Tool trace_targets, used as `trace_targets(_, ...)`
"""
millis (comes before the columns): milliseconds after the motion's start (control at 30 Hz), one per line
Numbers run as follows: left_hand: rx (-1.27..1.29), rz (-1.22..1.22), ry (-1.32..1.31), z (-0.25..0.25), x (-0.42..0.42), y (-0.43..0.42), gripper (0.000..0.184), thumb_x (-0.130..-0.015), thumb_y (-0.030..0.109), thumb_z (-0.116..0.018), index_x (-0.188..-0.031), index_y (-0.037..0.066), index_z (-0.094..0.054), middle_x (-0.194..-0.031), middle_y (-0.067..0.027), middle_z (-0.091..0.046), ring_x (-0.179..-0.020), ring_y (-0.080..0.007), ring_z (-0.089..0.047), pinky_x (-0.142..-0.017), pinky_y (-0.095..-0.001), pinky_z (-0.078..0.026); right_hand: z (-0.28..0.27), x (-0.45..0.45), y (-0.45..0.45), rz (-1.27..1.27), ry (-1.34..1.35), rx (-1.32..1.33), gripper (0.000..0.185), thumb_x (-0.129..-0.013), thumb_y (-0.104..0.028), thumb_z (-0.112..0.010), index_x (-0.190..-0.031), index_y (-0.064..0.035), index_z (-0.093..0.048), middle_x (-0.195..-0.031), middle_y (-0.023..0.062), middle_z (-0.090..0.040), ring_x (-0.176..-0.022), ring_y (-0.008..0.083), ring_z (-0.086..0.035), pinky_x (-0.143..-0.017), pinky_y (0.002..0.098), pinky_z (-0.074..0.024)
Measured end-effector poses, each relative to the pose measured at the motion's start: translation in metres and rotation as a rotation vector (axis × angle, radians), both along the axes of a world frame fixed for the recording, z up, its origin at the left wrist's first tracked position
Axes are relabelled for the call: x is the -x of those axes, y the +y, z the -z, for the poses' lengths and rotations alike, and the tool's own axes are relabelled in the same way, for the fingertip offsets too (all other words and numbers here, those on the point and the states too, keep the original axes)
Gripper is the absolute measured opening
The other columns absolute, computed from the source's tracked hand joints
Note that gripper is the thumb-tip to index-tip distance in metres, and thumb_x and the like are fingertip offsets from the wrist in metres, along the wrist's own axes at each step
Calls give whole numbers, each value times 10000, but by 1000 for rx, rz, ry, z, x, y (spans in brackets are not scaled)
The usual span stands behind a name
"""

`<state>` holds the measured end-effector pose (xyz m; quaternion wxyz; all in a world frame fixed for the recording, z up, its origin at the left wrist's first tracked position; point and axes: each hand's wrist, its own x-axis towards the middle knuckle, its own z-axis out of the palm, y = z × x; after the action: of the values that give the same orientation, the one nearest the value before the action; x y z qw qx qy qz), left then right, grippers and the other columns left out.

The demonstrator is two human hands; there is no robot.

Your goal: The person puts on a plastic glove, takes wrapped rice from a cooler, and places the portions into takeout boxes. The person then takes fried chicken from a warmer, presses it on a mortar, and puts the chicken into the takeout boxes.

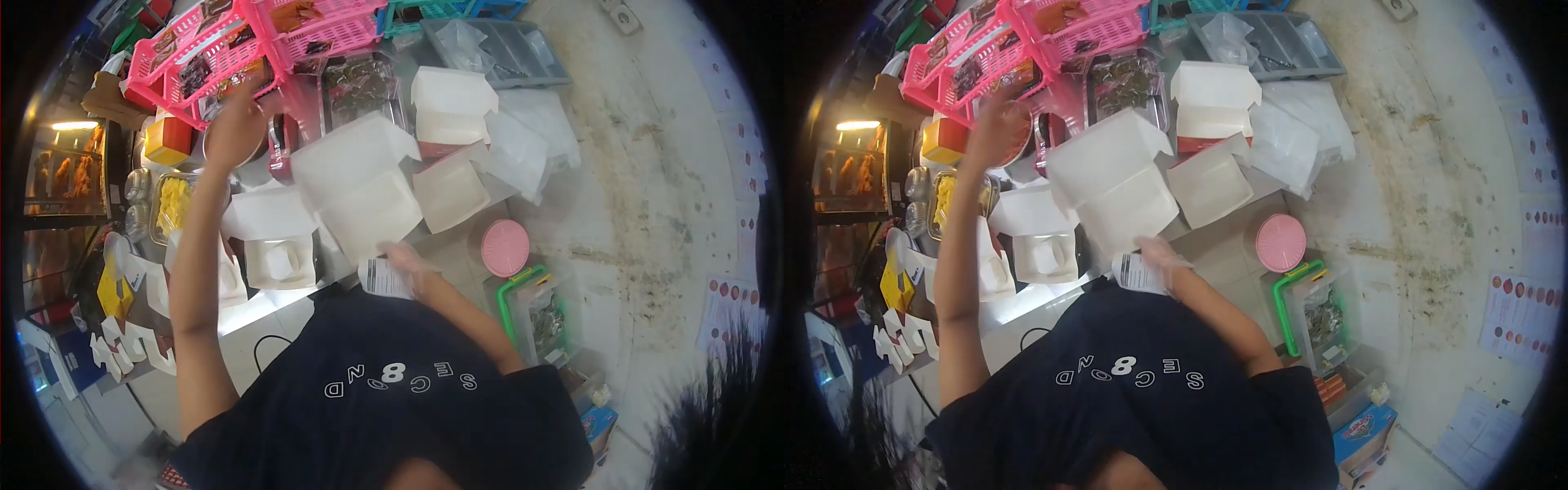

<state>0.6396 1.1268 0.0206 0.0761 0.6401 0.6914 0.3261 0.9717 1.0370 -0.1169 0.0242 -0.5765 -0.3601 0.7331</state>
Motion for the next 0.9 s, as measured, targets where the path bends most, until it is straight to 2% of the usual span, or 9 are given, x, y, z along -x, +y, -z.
trace_targets(33,-150,-72,-63,-42,-2,-13,456,-904,207,-636,-1302,10,-532,-1056,-157,-661,-903,-221,-632,-811,-401,-487,0,4,2,100,-14,162,420,-961,-369,-512,-1093,-10,-685,-1013,139,-701,-900,199,-682,-742,325,-542)
trace_targets(133,-554,12,-185,-132,-24,-75,449,-906,208,-632,-1296,11,-531,-1066,-159,-655,-914,-225,-628,-818,-403,-485,17,20,15,187,46,347,404,-956,-344,-509,-1111,-5,-665,-974,128,-705,-834,209,-688,-710,338,-540)
trace_targets(267,-817,535,-287,-191,-84,-154,439,-908,208,-628,-1290,14,-531,-1080,-163,-648,-928,-231,-623,-827,-405,-481,38,33,27,158,83,307,387,-950,-310,-504,-1136,2,-638,-922,113,-710,-746,223,-697,-667,355,-538)
trace_targets(433,-864,791,-422,-199,-136,-180,427,-911,209,-622,-1281,17,-531,-1097,-168,-639,-945,-238,-617,-839,-409,-477,69,9,11,134,106,-120,457,-941,-400,-511,-1149,-10,-628,-893,117,-714,-709,257,-701,-665,396,-538)
trace_targets(567,-886,801,-483,-190,-146,-179,417,-913,210,-617,-1274,19,-531,-1110,-171,-631,-959,-244,-612,-848,-412,-474,121,1,27,10,-156,-75,500,-956,-438,-472,-1233,-41,-600,-1044,140,-694,-873,276,-693,-768,416,-528)
trace_targets(633,-899,801,-485,-189,-147,-178,412,-914,210,-615,-1270,20,-531,-1117,-173,-628,-966,-247,-610,-853,-413,-472,86,15,39,143,-140,125,485,-983,-398,-426,-1306,-58,-550,-1248,159,-608,-1109,299,-607,-911,432,-485)
trace_targets(767,-917,766,-491,-186,-148,-184,403,-916,211,-610,-1264,23,-531,-1131,-177,-620,-980,-253,-605,-862,-416,-469,3,0,22,82,-138,16,445,-1001,-327,-398,-1285,-19,-548,-1356,184,-520,-1248,283,-502,-1014,412,-420)
trace_targets(833,-922,742,-491,-188,-146,-188,398,-917,211,-608,-1260,24,-531,-1138,-179,-617,-987,-256,-603,-867,-417,-467,-24,-25,13,-147,74,-381,464,-1000,-345,-410,-1320,-30,-526,-1337,188,-540,-1229,327,-506,-1050,422,-388)
trace_targets(900,-941,703,-478,-193,-142,-195,393,-918,211,-606,-1257,25,-531,-1144,-180,-613,-994,-258,-600,-871,-418,-465,41,-62,-5,-329,90,-726,465,-989,-345,-458,-1348,-55,-516,-1343,184,-541,-1215,340,-506,-1060,415,-373)
